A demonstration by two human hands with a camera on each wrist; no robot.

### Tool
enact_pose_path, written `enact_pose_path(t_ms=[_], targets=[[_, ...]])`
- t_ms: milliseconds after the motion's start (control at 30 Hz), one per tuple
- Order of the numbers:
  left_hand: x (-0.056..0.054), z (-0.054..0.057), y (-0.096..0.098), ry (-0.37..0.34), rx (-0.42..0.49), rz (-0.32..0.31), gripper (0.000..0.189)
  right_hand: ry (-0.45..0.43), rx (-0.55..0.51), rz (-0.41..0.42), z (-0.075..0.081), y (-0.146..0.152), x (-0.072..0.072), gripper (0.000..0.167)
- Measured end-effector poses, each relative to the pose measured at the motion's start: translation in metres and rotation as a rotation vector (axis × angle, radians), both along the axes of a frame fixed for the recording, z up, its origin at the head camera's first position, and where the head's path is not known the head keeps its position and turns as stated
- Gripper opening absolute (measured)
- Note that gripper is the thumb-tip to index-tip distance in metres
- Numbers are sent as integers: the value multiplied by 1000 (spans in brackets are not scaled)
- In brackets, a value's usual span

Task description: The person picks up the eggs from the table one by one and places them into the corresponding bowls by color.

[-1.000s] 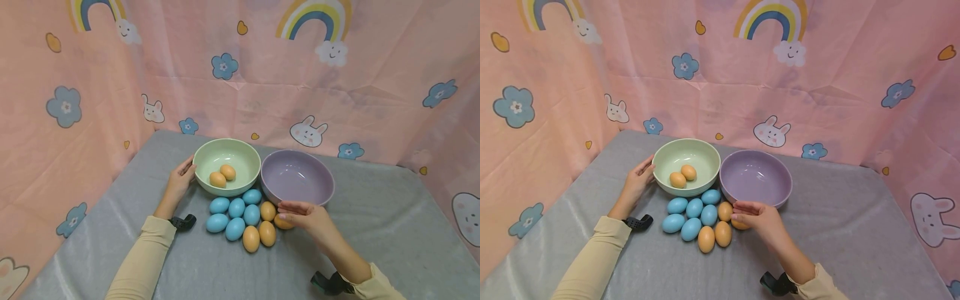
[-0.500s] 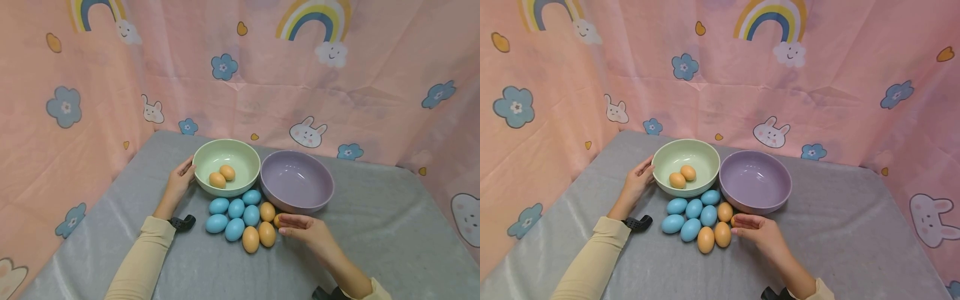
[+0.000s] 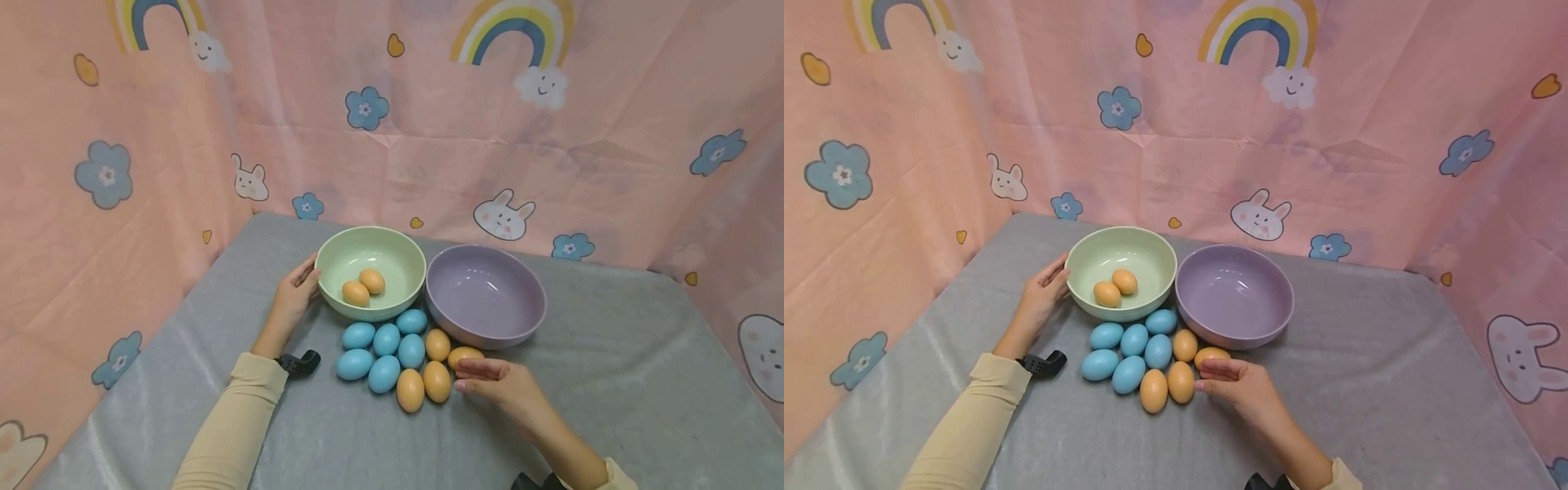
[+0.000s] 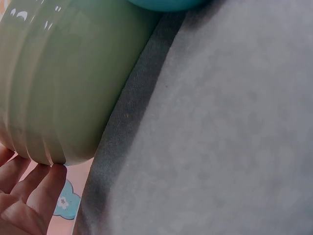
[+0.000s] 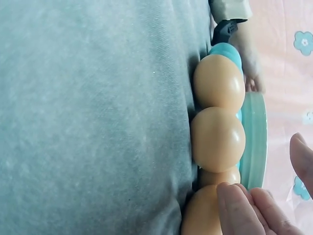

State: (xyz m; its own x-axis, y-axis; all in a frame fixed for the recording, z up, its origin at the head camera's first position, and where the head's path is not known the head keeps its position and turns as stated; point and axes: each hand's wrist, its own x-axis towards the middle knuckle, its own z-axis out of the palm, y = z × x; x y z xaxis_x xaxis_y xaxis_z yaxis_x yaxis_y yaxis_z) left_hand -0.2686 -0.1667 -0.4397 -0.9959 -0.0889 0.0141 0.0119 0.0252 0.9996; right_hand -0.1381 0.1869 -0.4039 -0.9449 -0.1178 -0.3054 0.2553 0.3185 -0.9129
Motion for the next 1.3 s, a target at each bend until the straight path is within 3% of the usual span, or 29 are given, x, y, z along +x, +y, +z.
enact_pose_path(t_ms=[633,1300], targets=[[-1,-1,0,20,12,-5,51,-6,18,118,-8,6,2,54],[-1,-3,0,17,1,-5,51,-9,57,94,-12,-2,1,53]])
